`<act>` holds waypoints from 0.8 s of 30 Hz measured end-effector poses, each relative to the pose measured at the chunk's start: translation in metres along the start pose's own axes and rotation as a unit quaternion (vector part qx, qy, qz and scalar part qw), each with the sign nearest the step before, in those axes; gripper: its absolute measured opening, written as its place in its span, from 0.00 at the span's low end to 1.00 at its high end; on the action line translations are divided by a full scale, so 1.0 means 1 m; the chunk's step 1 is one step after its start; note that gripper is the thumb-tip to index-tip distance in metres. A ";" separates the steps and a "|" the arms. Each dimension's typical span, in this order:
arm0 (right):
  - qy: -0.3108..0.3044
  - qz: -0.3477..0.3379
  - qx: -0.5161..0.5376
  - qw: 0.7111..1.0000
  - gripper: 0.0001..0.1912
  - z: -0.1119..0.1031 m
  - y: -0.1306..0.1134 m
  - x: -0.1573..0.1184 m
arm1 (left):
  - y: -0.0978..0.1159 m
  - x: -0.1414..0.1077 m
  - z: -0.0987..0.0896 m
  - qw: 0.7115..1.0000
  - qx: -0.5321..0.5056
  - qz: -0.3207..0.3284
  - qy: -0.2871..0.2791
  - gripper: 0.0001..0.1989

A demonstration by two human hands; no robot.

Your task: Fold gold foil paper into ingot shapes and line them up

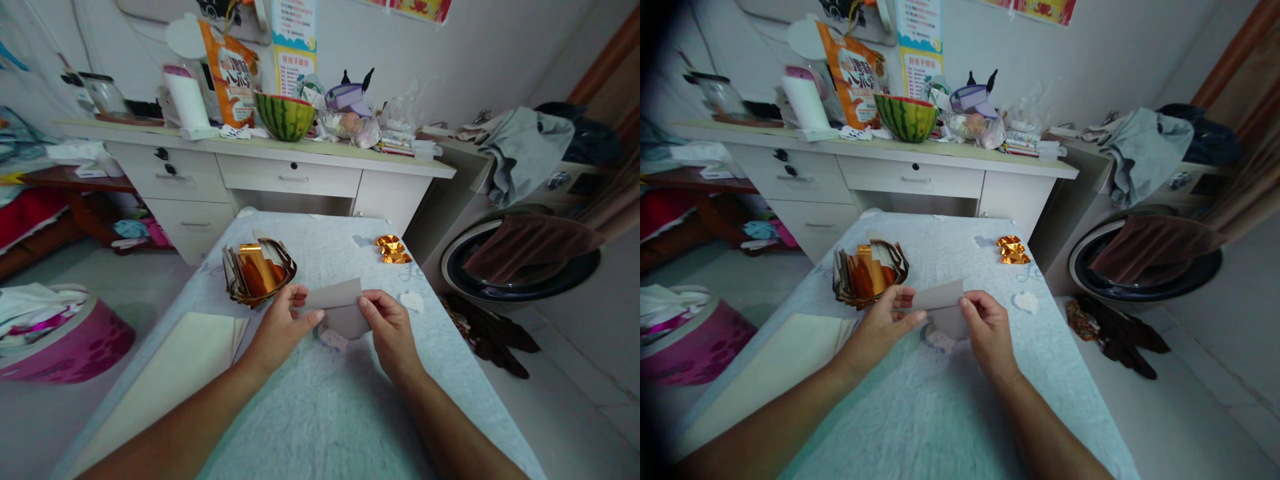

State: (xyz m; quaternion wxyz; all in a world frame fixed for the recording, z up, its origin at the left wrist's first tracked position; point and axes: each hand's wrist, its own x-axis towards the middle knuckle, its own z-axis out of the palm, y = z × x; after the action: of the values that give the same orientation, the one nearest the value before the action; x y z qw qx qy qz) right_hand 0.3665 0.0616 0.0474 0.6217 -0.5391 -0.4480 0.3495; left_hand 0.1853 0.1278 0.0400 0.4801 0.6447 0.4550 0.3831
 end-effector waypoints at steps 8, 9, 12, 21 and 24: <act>-0.019 0.087 0.130 0.987 0.11 0.003 0.010 0.005 | 0.006 0.001 0.000 0.962 -0.247 -0.060 -0.101 0.18; -0.025 0.096 0.133 0.986 0.11 0.004 0.010 0.005 | 0.006 0.001 -0.001 0.963 -0.245 -0.063 -0.094 0.17; -0.038 0.115 0.119 0.985 0.13 0.004 0.011 0.005 | 0.005 0.002 -0.003 0.968 -0.231 -0.074 -0.059 0.13; -0.039 0.125 0.038 0.991 0.13 0.004 0.013 0.005 | 0.002 0.004 -0.004 0.980 -0.177 -0.070 -0.063 0.13; -0.044 0.118 -0.015 0.992 0.13 0.001 0.018 0.006 | -0.004 0.004 -0.004 0.991 -0.105 -0.059 -0.064 0.18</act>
State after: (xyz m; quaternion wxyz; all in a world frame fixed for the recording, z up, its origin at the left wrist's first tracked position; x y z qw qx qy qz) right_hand 0.3683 0.0711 0.0312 0.5469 -0.5819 -0.4135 0.4373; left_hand 0.1823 0.1330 0.0376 0.5947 0.5860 0.4180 0.3581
